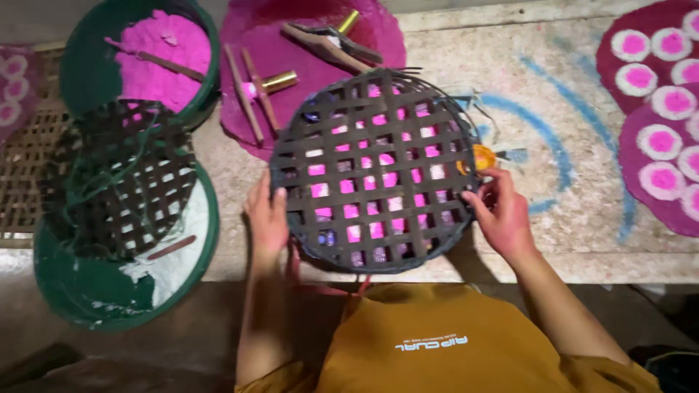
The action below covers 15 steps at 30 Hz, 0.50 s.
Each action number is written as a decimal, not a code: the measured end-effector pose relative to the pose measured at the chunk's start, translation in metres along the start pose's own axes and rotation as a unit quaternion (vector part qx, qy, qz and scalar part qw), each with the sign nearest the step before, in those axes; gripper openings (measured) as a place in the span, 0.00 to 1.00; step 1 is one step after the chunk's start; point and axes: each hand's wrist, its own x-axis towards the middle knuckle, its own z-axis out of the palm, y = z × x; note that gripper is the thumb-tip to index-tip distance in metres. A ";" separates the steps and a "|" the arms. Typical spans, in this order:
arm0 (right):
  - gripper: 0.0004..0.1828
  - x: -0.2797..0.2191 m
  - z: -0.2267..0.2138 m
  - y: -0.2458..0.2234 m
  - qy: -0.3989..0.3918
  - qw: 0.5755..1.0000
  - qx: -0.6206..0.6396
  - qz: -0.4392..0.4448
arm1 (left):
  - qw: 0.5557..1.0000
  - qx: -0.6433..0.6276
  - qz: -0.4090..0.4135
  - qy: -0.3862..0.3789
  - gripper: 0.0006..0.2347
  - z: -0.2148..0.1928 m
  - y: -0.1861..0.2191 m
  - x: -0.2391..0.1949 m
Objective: The person assembles a tray of pink and white circular items, then uses a metal ring and a wooden mallet to press pink paste into circular shapes on a flat pink sheet. The finished circles are placed on a drying rack.
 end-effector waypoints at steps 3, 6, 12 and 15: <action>0.25 0.007 -0.023 0.002 -0.008 0.999 0.031 -0.007 | 0.993 0.108 0.024 0.050 0.24 -0.017 0.019 0.004; 0.22 0.003 -0.066 0.032 0.005 0.997 0.080 -0.021 | 0.978 0.152 0.050 0.133 0.24 -0.031 0.087 -0.013; 0.13 0.015 -0.219 0.214 0.151 0.988 -0.012 0.028 | 0.975 -0.003 0.196 0.104 0.18 0.082 0.306 -0.071; 0.10 0.017 -0.312 0.341 0.241 0.967 -0.087 0.010 | 0.962 -0.149 0.219 -0.071 0.16 0.196 0.374 -0.083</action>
